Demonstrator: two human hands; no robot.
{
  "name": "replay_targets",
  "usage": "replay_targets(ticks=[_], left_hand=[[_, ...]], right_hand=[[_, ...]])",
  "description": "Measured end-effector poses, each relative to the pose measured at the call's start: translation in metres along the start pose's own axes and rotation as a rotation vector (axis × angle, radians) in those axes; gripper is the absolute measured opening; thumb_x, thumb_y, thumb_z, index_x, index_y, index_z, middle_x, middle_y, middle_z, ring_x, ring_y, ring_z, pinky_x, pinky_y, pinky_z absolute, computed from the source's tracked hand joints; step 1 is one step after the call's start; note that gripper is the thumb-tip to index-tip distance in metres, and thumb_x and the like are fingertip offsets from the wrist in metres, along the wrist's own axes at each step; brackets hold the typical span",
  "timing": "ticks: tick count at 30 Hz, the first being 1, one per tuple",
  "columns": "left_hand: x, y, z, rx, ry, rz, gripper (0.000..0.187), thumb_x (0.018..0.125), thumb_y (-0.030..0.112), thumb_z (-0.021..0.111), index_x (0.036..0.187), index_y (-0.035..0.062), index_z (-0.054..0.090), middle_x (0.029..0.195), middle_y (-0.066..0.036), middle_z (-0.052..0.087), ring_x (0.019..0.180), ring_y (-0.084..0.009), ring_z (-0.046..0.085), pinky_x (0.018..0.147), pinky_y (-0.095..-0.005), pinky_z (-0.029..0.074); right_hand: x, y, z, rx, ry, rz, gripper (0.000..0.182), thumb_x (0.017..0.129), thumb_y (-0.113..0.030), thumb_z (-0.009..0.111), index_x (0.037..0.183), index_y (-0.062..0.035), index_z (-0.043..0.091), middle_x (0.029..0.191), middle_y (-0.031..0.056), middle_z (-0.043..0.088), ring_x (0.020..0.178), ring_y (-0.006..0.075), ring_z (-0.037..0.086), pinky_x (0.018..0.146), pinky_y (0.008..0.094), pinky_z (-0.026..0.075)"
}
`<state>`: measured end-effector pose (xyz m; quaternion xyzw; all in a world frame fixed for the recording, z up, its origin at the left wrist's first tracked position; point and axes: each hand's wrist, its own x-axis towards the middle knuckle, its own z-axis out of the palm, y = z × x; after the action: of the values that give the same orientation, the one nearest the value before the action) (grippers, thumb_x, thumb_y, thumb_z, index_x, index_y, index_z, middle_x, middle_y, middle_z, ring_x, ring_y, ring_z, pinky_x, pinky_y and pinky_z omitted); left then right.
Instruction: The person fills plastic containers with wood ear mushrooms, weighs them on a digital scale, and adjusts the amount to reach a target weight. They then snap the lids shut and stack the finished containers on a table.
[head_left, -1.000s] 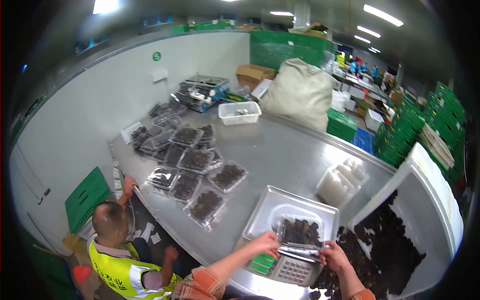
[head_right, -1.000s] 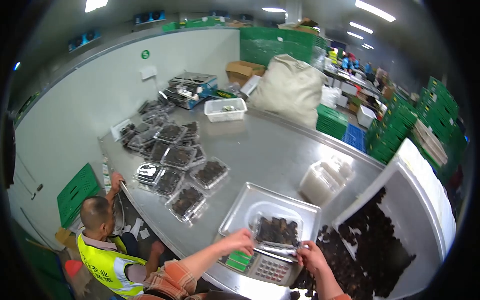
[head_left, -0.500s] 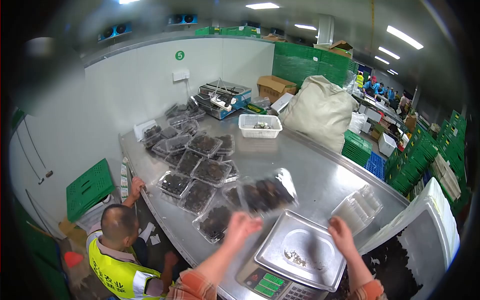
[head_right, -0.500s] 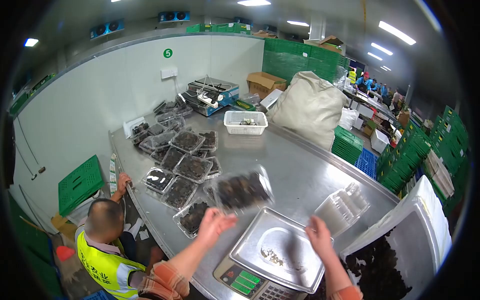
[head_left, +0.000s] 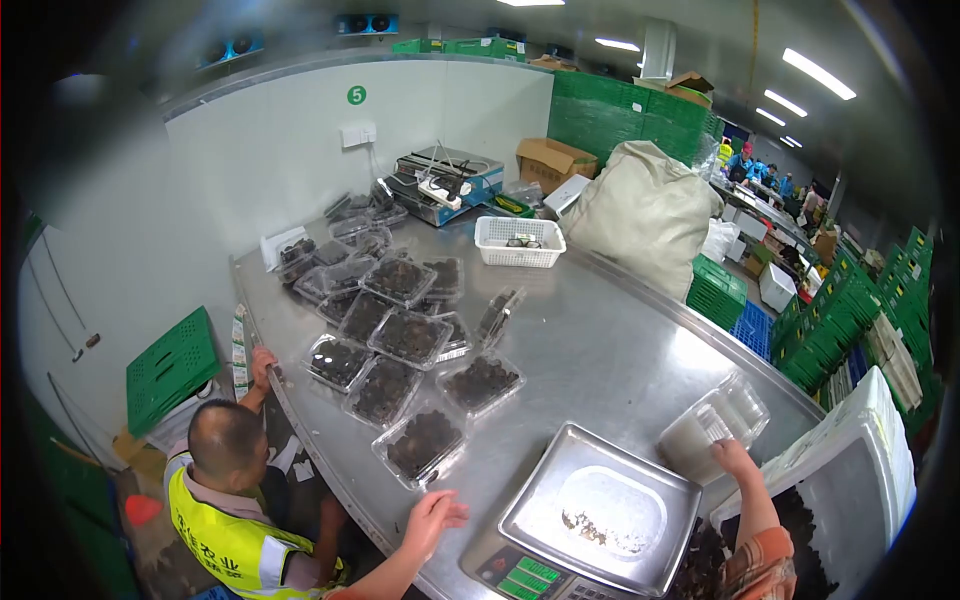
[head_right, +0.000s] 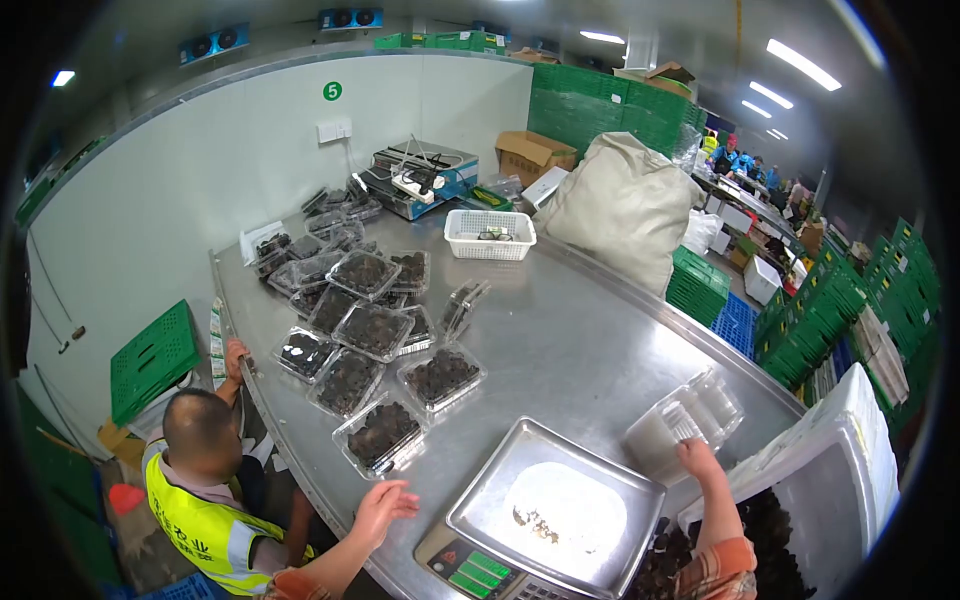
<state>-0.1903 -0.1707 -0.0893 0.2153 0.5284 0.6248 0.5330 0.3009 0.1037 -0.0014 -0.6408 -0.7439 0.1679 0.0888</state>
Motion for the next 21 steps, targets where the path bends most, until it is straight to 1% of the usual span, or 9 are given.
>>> replay_targets(ticks=[3,6,9,12,14,17,19,20,21], left_hand=[[-0.022,-0.006,-0.008,0.0,0.044,0.005,0.025,0.095,0.016,0.043,0.111,-0.0018,0.05,0.093,-0.017,0.062,0.079,-0.0229,0.063,0.068,-0.0331,0.053],[-0.034,-0.01,-0.01,-0.003,0.062,0.015,0.023,0.095,0.014,0.043,0.11,-0.0021,0.05,0.092,-0.018,0.063,0.077,-0.0222,0.063,0.067,-0.0321,0.053],[-0.039,-0.009,-0.01,0.022,0.064,0.032,0.022,0.095,0.013,0.044,0.11,-0.002,0.05,0.092,-0.017,0.062,0.077,-0.0211,0.062,0.067,-0.0313,0.053],[-0.05,-0.007,-0.002,0.043,0.03,0.072,0.022,0.094,0.013,0.045,0.109,-0.0017,0.05,0.091,-0.016,0.062,0.078,-0.02,0.062,0.067,-0.0301,0.053],[-0.061,-0.013,0.005,0.084,0.009,0.09,0.021,0.094,0.012,0.045,0.109,-0.0017,0.05,0.092,-0.015,0.062,0.078,-0.0192,0.061,0.067,-0.029,0.052],[-0.092,-0.026,0.028,0.34,-0.064,0.211,0.018,0.092,0.011,0.049,0.104,-0.0019,0.055,0.088,-0.012,0.063,0.077,-0.0166,0.062,0.067,-0.0274,0.051],[-0.117,-0.03,0.039,0.674,-0.302,0.337,0.015,0.09,0.01,0.053,0.099,-0.0017,0.058,0.084,-0.011,0.064,0.077,-0.0157,0.063,0.066,-0.0268,0.051],[-0.126,-0.034,0.048,0.821,-0.448,0.414,0.014,0.089,0.009,0.055,0.096,-0.0017,0.06,0.082,-0.01,0.064,0.076,-0.0152,0.063,0.066,-0.0266,0.05],[-0.135,-0.038,0.059,0.831,-0.573,0.468,0.011,0.085,0.008,0.059,0.092,0.0,0.062,0.079,-0.01,0.065,0.074,-0.0176,0.064,0.065,-0.0277,0.05]], right_hand=[[-0.005,-0.007,0.006,-0.207,0.091,0.068,0.023,0.079,-0.019,0.054,0.086,0.0019,0.062,0.094,0.0238,0.062,0.089,0.0392,0.059,0.079,0.0429,0.047],[0.001,0.009,0.023,-0.336,0.238,0.007,0.022,0.075,-0.019,0.062,0.086,-0.0008,0.06,0.084,0.02,0.061,0.084,0.0405,0.058,0.077,0.0453,0.046],[-0.016,-0.027,0.003,-0.247,0.288,0.096,0.023,0.071,-0.012,0.067,0.087,-0.0007,0.055,0.086,0.0182,0.058,0.08,0.0396,0.056,0.075,0.0442,0.045],[-0.027,-0.029,-0.003,-0.204,0.568,-0.036,0.025,0.07,-0.004,0.067,0.089,0.0011,0.052,0.095,0.0191,0.055,0.083,0.0379,0.054,0.076,0.0426,0.045],[-0.042,-0.047,0.002,-0.158,0.741,-0.298,0.027,0.07,-0.002,0.067,0.093,0.0013,0.052,0.105,0.0201,0.051,0.089,0.0361,0.052,0.08,0.0409,0.044],[-0.105,-0.117,0.01,-0.038,0.394,-0.477,0.029,0.072,-0.004,0.064,0.099,0.0012,0.055,0.108,0.0194,0.053,0.099,0.0363,0.05,0.085,0.0403,0.044],[-0.131,-0.13,0.034,-0.1,0.185,-0.611,0.015,0.074,-0.004,0.054,0.087,0.0005,0.052,0.093,0.0182,0.057,0.089,0.0358,0.054,0.077,0.0422,0.045],[-0.141,-0.124,0.055,-0.056,0.203,-0.729,0.01,0.073,-0.007,0.053,0.08,-0.0007,0.049,0.084,0.0171,0.056,0.084,0.0345,0.054,0.073,0.0427,0.045],[-0.155,-0.126,0.064,-0.094,0.098,-0.72,0.01,0.073,-0.008,0.052,0.079,-0.0014,0.049,0.083,0.0167,0.055,0.084,0.0332,0.055,0.073,0.0433,0.045]])
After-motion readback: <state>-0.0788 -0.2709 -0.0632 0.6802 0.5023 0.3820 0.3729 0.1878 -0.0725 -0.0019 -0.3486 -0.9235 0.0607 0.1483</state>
